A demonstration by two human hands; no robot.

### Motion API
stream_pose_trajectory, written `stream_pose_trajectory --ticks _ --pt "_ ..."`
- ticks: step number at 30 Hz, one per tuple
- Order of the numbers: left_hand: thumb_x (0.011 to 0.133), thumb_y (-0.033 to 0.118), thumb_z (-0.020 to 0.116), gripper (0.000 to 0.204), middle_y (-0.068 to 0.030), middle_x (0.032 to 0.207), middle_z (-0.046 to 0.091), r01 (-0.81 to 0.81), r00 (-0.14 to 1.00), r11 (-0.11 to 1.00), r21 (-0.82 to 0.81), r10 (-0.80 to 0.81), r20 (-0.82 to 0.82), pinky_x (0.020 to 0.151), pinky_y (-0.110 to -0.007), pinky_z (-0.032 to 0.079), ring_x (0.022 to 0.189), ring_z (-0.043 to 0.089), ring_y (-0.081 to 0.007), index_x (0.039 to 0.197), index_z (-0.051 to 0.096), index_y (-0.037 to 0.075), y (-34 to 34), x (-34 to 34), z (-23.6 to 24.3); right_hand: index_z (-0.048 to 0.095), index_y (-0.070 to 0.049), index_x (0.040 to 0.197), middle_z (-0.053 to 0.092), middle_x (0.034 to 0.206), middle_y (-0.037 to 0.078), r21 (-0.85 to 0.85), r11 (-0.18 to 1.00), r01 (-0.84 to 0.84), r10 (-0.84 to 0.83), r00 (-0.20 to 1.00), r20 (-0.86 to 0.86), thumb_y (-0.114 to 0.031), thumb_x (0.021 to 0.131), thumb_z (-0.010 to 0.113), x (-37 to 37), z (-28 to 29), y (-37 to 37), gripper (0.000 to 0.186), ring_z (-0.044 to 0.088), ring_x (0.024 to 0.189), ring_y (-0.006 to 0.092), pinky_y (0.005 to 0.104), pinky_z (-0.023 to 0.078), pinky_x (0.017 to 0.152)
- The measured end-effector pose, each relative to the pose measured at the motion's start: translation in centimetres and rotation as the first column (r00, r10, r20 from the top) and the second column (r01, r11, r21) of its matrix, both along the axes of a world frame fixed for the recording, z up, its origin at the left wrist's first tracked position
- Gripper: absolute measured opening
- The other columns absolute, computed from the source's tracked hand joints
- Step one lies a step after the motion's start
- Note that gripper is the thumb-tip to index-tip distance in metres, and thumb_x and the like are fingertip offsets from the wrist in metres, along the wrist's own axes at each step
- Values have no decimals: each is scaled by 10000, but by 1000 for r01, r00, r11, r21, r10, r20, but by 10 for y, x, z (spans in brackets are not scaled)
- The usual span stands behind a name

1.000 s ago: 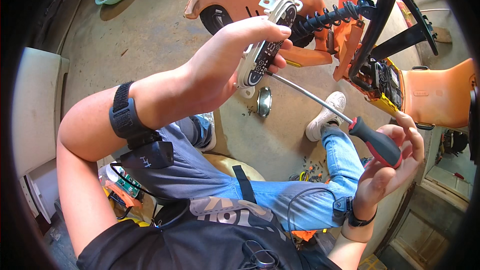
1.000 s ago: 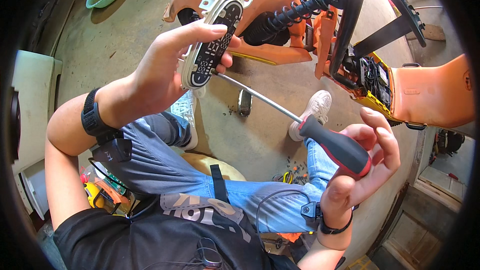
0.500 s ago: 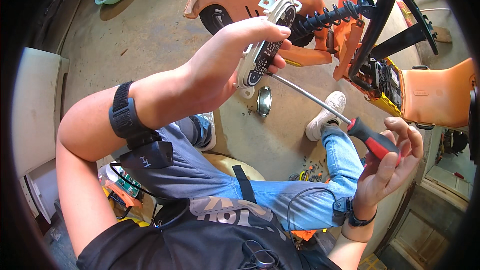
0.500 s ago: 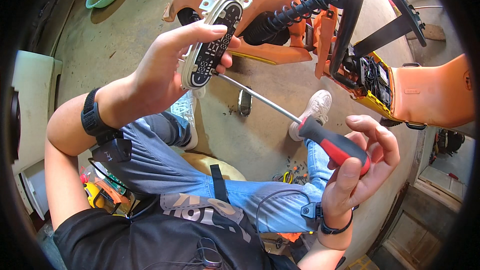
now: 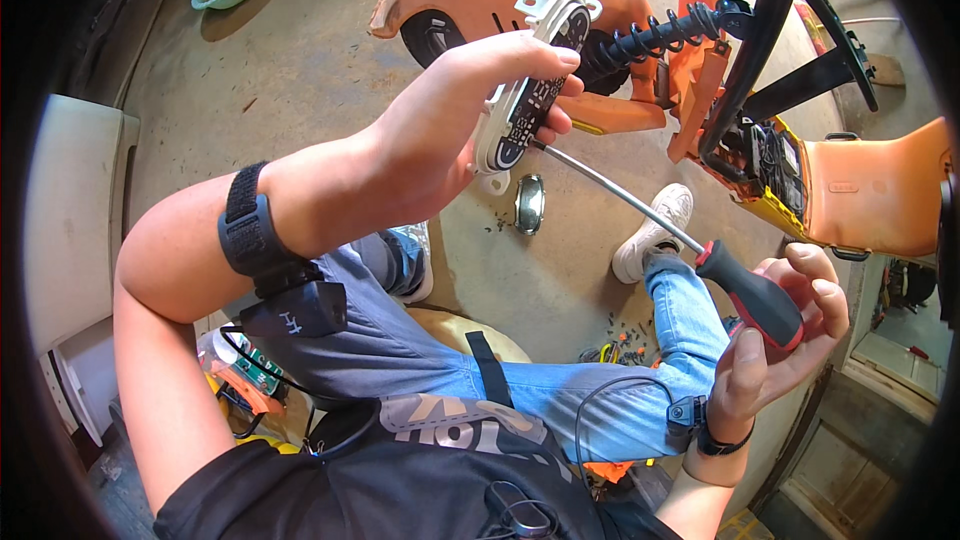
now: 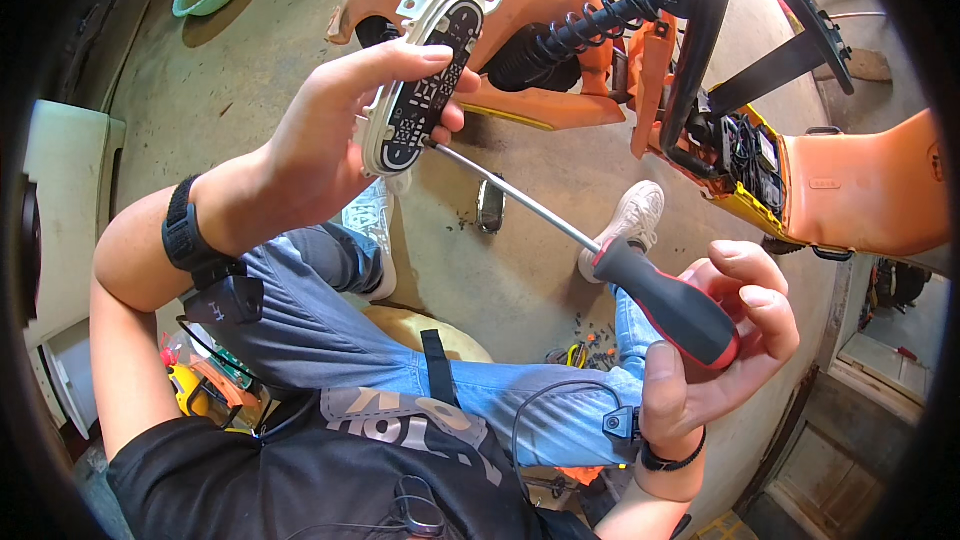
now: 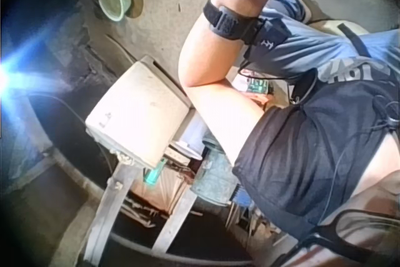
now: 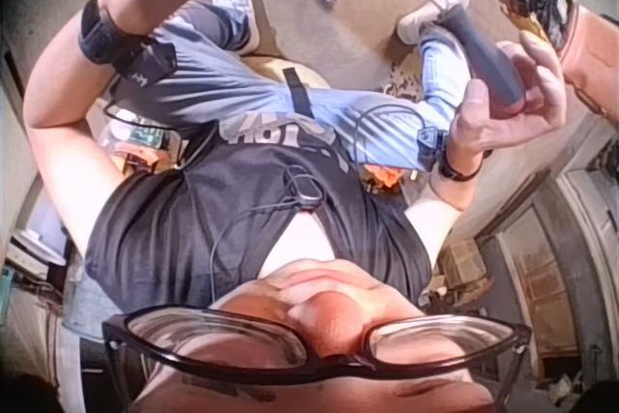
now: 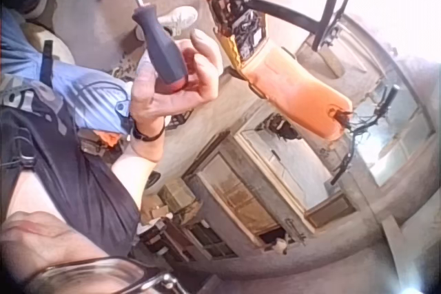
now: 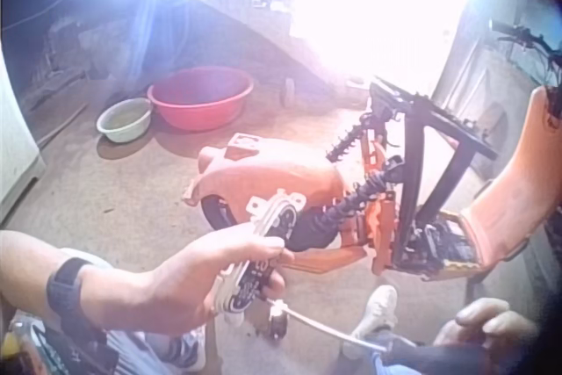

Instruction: Disassembling and inspecting the digital display panel of an electric scooter using a screwdriver.

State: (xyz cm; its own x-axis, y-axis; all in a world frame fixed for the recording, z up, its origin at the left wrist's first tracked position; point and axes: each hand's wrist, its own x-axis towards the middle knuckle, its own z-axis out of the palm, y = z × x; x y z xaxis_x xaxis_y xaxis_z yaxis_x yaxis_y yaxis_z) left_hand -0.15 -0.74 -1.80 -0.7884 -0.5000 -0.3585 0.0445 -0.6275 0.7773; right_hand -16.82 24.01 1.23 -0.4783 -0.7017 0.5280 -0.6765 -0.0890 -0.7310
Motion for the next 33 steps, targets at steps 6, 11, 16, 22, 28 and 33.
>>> stream_pose_trajectory --ticks 6,11,16,22,28,33 --pt "920 323 649 386 -54 945 663 -10 1000 1000 -5 10 -8 779 -245 524 849 638 -112 1138 655 5 2 0 1 372 -108 1395 528 1265 198 -28 1000 10 -6 991 136 -624 932 601 1 -3 0 730 554 878 167 285 499 796" --pt "924 311 647 375 -55 954 663 -22 1000 1000 5 22 -11 781 -248 526 853 639 -115 1140 652 6 1 0 -1 363 -96 1401 506 1298 201 112 986 126 -135 988 79 -682 903 587 4 3 1 801 556 913 163 276 492 800" --pt "920 318 650 378 -56 953 663 -20 1000 1000 1 20 -13 782 -248 526 856 641 -117 1136 652 8 1 0 0 372 -102 1392 498 1314 200 -40 998 -44 44 999 13 -555 949 620 -4 -4 -5 680 534 903 154 274 479 806" --pt "919 318 649 381 -59 932 662 -4 1000 1000 1 4 -2 781 -245 526 852 641 -117 1137 652 6 1 0 -1 374 -102 1391 549 1234 194 103 989 107 -130 960 249 -508 949 630 9 8 1 652 533 902 158 283 485 789" --pt "917 325 650 383 -58 920 660 -3 1000 1000 0 3 3 774 -241 523 844 639 -116 1133 654 9 3 -1 1 378 -89 1387 492 1328 196 -2 1000 29 -29 999 -29 -546 910 667 2 0 -3 722 542 914 182 290 486 818" --pt "918 326 649 382 -62 922 661 0 1000 1000 4 0 7 775 -242 523 847 640 -116 1132 653 11 3 0 0 345 -56 1420 523 1293 203 73 987 141 -149 982 117 -729 901 530 6 4 -3 870 554 884 170 272 486 771"
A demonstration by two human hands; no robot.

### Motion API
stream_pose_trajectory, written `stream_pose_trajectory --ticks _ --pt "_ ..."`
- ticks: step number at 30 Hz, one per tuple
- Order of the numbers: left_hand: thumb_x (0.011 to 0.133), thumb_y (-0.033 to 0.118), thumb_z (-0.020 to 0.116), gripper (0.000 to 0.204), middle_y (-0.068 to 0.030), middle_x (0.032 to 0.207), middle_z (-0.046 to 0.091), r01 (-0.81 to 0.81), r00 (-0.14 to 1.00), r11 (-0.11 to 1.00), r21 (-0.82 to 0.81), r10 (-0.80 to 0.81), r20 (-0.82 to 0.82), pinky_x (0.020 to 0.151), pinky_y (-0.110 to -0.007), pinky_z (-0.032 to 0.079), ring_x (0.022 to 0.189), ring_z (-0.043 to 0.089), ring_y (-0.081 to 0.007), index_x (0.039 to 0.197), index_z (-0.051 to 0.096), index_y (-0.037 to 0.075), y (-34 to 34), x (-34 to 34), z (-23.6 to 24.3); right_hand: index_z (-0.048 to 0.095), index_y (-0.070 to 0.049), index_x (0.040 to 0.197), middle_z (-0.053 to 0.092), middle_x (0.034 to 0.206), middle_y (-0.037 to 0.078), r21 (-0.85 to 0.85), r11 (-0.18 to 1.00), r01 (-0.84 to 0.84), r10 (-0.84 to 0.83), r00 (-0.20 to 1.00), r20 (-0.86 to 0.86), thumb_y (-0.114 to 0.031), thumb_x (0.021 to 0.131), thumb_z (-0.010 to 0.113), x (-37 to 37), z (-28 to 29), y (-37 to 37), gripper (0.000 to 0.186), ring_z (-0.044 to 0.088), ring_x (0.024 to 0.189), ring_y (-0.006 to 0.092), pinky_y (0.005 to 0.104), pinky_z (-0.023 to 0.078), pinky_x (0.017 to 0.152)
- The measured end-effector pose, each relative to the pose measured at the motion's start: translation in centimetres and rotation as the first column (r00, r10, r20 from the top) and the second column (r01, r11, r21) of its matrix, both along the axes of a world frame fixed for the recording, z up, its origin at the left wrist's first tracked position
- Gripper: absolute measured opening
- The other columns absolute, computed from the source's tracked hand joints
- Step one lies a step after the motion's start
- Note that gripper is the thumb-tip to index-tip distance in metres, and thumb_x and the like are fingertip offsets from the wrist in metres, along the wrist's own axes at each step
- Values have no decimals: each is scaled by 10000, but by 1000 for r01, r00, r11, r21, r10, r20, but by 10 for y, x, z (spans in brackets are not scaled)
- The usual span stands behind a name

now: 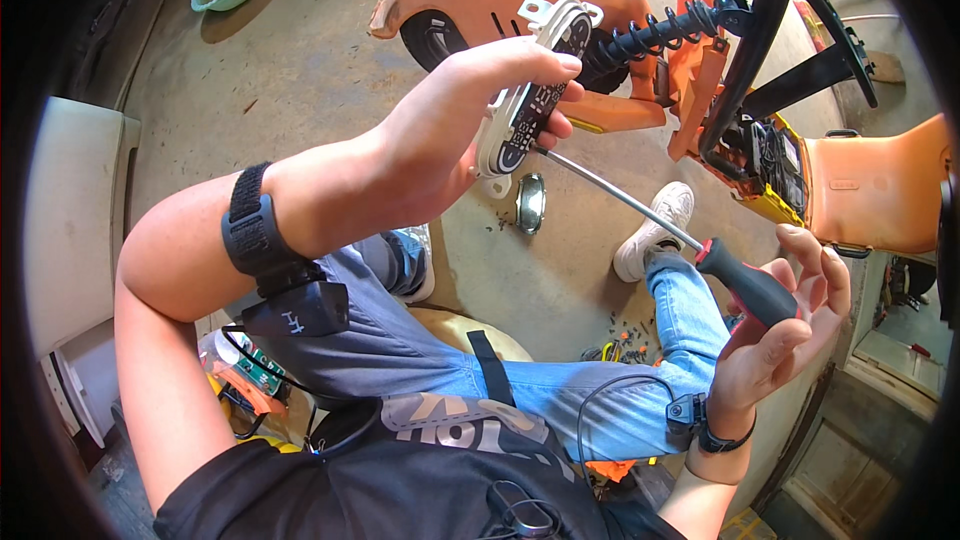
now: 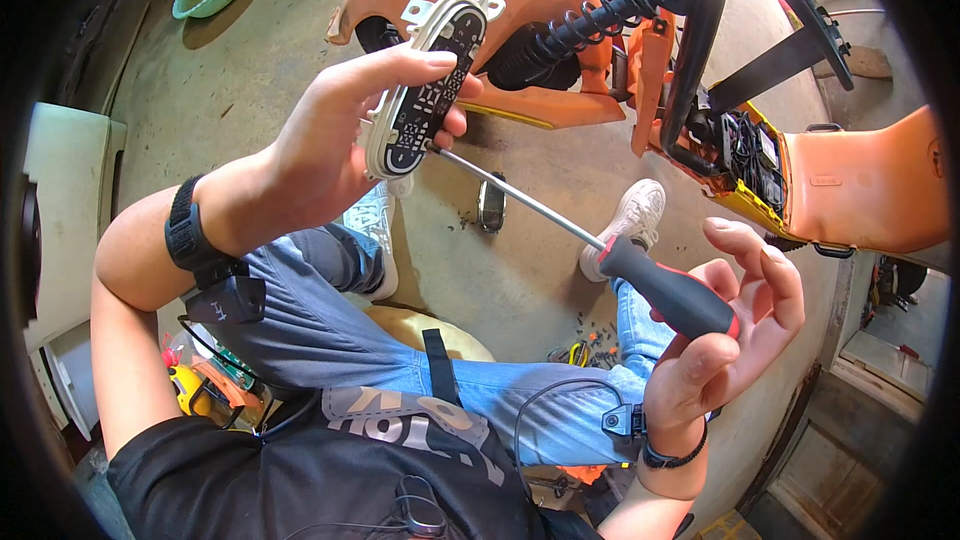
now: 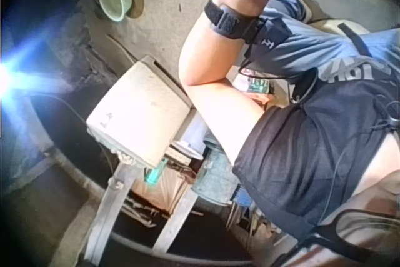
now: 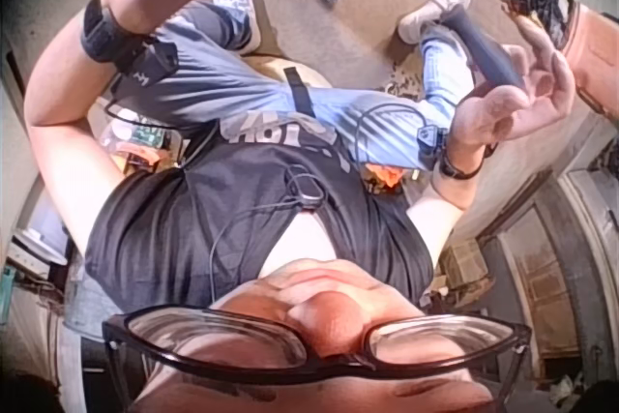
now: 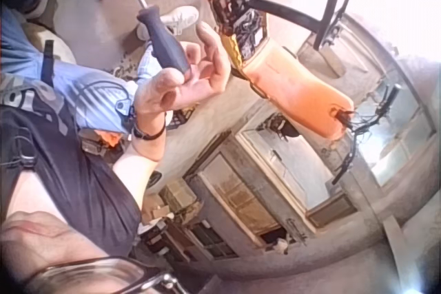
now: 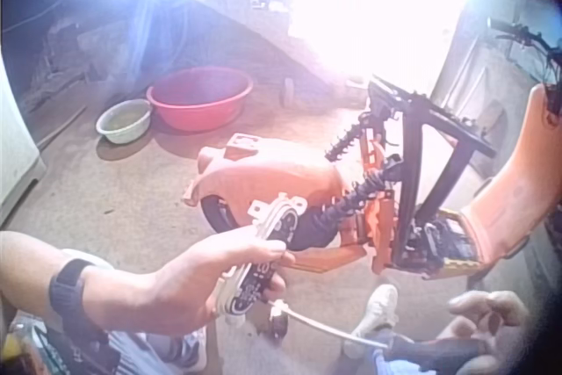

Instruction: Disassembling and inspecting the digital display panel of an electric scooter using a screwdriver.

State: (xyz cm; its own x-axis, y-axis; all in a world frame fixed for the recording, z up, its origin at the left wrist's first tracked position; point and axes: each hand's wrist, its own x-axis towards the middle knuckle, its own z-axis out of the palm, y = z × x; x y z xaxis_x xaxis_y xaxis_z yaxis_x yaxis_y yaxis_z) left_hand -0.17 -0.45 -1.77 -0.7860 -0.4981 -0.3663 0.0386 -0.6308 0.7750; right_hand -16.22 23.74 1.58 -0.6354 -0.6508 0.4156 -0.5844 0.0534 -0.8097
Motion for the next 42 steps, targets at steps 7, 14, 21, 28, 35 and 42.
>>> stream_pose_trajectory --ticks 7,14,21,28,35,42 --pt "921 311 649 364 -56 934 663 -11 1000 1000 10 11 -17 781 -249 528 850 644 -121 1132 648 16 1 -1 -1 342 -74 1417 527 1291 198 7 999 -38 38 990 -135 -557 940 637 -5 -1 1 740 564 967 190 303 484 810" --pt "923 316 647 358 -51 929 666 8 1000 1000 26 -9 7 776 -241 530 843 646 -113 1132 648 25 0 0 -3 384 -35 1408 521 1337 203 -123 987 -101 87 990 -109 -661 918 593 -4 -7 -6 822 559 925 182 285 488 847" --pt "927 326 643 365 -50 905 666 -1 1000 1000 16 1 22 774 -237 532 835 646 -111 1133 651 25 1 -1 -1 358 -63 1409 594 1164 196 65 998 -21 19 999 27 -533 974 585 2 5 3 679 586 837 170 226 499 645" --pt "925 329 646 372 -58 917 668 13 1000 1000 27 -13 9 785 -242 537 846 651 -120 1135 652 21 0 -2 -3 458 -82 1208 561 1108 178 -103 991 -88 89 996 11 -300 856 671 -2 -1 7 466 533 1027 249 387 441 947" --pt "927 323 644 379 -70 1033 670 -12 1000 1000 16 12 6 829 -269 533 889 648 -127 1161 641 25 1 -3 -1 479 -57 1260 528 1196 192 -162 970 -181 189 982 30 -235 902 632 -12 0 14 428 522 1089 262 393 463 983" --pt "927 298 666 352 -40 1006 663 9 1000 994 -110 -8 7 778 -245 512 864 624 -90 1159 628 35 -2 -1 -2 464 -100 1221 550 1142 177 -259 966 -21 44 996 81 -279 872 668 -9 4 9 441 521 1027 239 377 443 944"
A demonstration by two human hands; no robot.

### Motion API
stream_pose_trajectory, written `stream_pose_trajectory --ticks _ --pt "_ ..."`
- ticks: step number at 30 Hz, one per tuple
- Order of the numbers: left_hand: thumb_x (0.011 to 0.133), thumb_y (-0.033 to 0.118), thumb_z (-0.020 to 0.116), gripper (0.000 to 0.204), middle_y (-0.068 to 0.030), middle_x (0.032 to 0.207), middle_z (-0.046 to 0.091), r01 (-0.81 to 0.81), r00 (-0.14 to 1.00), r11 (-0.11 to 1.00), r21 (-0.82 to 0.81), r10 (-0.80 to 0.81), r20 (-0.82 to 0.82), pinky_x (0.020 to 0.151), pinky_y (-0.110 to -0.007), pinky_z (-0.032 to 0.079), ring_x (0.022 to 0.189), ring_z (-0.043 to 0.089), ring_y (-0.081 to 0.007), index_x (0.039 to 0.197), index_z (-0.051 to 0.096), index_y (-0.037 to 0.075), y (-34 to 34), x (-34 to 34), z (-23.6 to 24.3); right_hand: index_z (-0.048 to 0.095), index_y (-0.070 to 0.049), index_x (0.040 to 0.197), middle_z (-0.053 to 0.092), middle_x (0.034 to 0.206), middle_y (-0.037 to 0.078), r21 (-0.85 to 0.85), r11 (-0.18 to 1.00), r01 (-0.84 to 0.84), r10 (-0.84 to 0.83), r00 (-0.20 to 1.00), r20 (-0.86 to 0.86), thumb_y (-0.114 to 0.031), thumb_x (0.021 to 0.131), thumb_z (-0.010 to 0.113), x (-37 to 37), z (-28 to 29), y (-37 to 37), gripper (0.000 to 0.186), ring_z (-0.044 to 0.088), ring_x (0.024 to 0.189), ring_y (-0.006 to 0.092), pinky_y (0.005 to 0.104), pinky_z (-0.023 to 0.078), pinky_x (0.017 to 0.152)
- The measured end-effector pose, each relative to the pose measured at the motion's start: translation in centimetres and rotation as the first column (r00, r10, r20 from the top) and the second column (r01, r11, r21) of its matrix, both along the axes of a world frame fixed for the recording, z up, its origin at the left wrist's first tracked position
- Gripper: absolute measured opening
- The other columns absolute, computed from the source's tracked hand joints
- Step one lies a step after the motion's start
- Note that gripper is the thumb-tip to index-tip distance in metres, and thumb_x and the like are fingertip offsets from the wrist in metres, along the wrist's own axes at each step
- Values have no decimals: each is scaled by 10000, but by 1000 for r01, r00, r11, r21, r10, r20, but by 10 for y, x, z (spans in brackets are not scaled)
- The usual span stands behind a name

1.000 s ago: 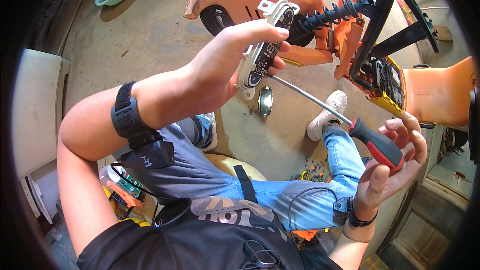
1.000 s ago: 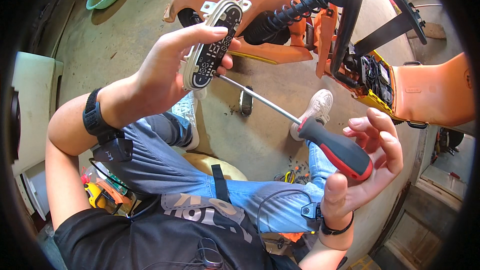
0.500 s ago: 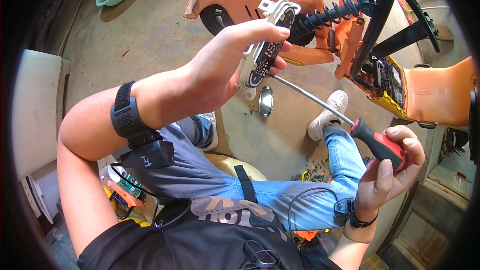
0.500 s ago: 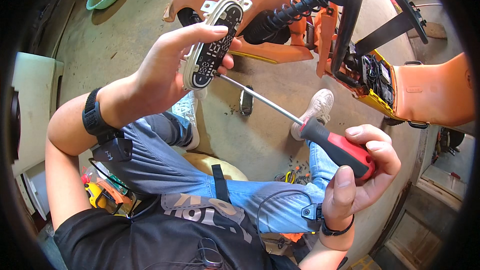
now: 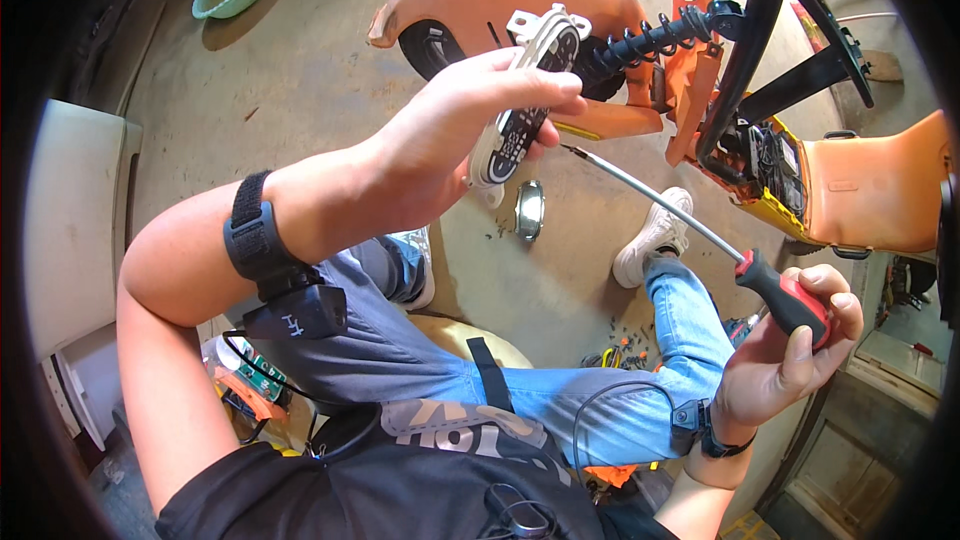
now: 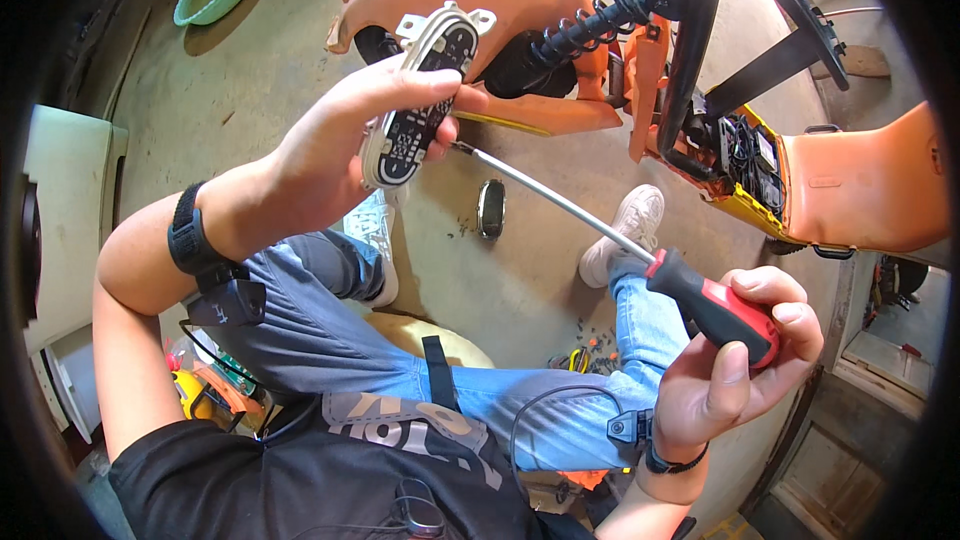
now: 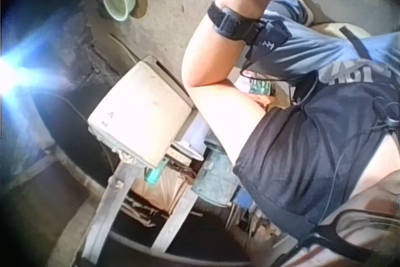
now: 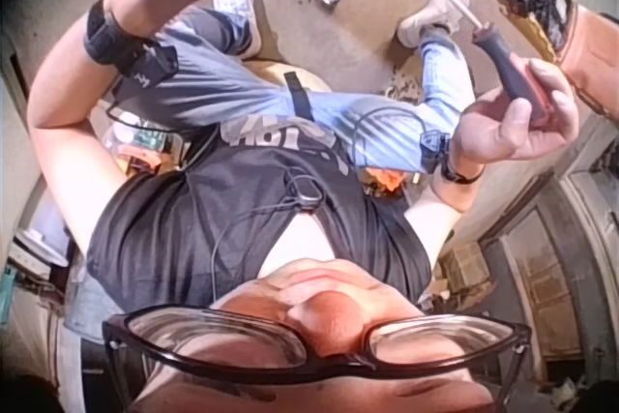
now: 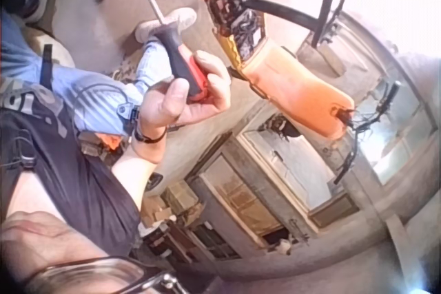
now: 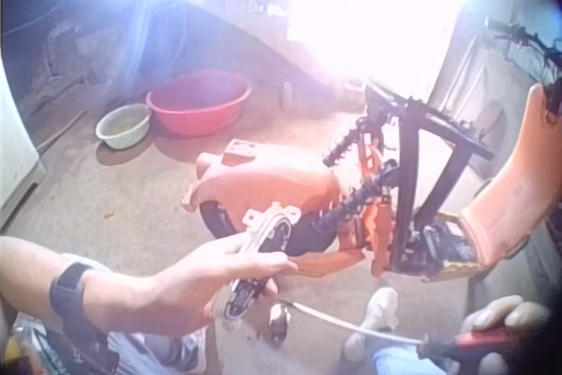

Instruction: Disassembling and inspecting the digital display panel of an electric scooter using a screwdriver.

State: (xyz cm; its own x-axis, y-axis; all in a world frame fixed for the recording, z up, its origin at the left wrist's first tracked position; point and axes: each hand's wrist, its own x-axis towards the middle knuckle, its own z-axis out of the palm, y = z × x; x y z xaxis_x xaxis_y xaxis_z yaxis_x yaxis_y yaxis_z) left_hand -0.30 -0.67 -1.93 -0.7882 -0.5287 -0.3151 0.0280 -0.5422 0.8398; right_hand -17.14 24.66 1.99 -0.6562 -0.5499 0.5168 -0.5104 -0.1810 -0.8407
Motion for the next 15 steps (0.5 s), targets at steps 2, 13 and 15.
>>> stream_pose_trajectory --ticks 2,13,15 --pt "929 259 689 306 -21 950 648 120 993 992 -30 -120 5 745 -219 501 852 619 -70 1133 621 42 -3 1 -2 461 -97 1234 542 1163 177 -30 997 66 -65 997 42 -284 877 665 -1 2 1 451 520 1031 240 383 450 946" --pt "920 190 709 259 -19 908 639 182 982 983 20 -180 -61 740 -217 492 827 621 -73 1110 615 41 2 0 -4 456 -98 1234 525 1178 164 -36 996 82 -80 995 61 -290 880 652 -3 2 2 448 512 1052 239 388 450 954" --pt "916 187 710 260 -19 909 638 184 981 983 20 -182 -65 745 -218 492 828 620 -75 1109 614 40 2 0 -4 455 -99 1234 524 1179 163 -34 996 81 -79 995 59 -294 880 652 -4 3 3 449 511 1053 239 388 449 954"
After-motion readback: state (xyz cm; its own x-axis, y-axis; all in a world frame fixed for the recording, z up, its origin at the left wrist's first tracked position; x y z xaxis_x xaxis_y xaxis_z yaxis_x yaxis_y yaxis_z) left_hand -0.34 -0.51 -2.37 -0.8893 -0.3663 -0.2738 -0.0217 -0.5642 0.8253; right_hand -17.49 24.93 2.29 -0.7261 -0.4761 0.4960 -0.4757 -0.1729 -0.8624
